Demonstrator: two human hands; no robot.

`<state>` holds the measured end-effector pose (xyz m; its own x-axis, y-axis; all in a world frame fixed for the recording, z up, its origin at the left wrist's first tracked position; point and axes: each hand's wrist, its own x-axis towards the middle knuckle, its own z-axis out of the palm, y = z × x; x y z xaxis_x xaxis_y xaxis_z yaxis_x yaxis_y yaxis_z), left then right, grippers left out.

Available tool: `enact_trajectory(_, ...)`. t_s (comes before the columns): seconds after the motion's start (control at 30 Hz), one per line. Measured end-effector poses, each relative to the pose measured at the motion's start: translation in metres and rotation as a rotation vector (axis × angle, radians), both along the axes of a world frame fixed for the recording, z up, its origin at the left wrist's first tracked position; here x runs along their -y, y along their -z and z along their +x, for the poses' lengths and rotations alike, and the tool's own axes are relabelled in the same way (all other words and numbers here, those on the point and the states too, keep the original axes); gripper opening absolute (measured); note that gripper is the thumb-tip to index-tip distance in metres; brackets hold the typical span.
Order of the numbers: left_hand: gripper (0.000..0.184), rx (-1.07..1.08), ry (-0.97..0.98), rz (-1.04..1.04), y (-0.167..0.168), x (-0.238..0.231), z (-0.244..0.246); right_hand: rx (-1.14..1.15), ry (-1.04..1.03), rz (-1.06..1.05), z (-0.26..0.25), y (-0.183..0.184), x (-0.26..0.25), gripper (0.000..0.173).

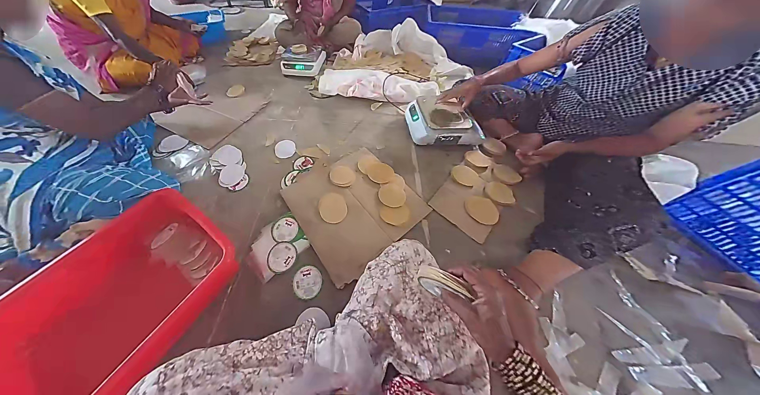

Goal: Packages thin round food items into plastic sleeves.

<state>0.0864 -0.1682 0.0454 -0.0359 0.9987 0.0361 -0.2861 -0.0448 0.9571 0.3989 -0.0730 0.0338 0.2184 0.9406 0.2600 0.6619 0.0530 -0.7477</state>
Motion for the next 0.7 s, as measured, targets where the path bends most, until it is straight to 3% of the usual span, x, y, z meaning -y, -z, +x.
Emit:
enact_trajectory(0.17,0.011,-0.225,-0.087,0.095,-0.026,-0.006,0.002,0.339,-0.088,-0.037,0.000,-0.006,0.001,0.038)
enact_trajectory(0.3,0.008,-0.396,-0.125,0.320,-0.005,-0.004,-0.003,0.338,-0.211,0.011,0.006,0.010,-0.004,0.038)
enact_trajectory(0.47,0.010,-0.406,-0.126,0.427,-0.013,-0.010,-0.004,0.272,-0.144,-0.299,-0.008,-0.016,0.007,0.030)
enact_trajectory(0.53,0.009,-0.426,-0.137,0.451,-0.020,-0.010,-0.005,0.197,-0.112,-0.281,-0.016,-0.038,0.010,0.030)
enact_trajectory(0.6,0.008,-0.447,-0.144,0.485,-0.023,-0.010,-0.006,-0.018,-0.088,-0.181,-0.023,-0.055,0.012,0.031)
enact_trajectory(0.7,0.009,-0.469,-0.138,0.551,-0.021,-0.008,-0.007,-0.497,-0.404,0.040,-0.034,-0.090,0.012,0.034)
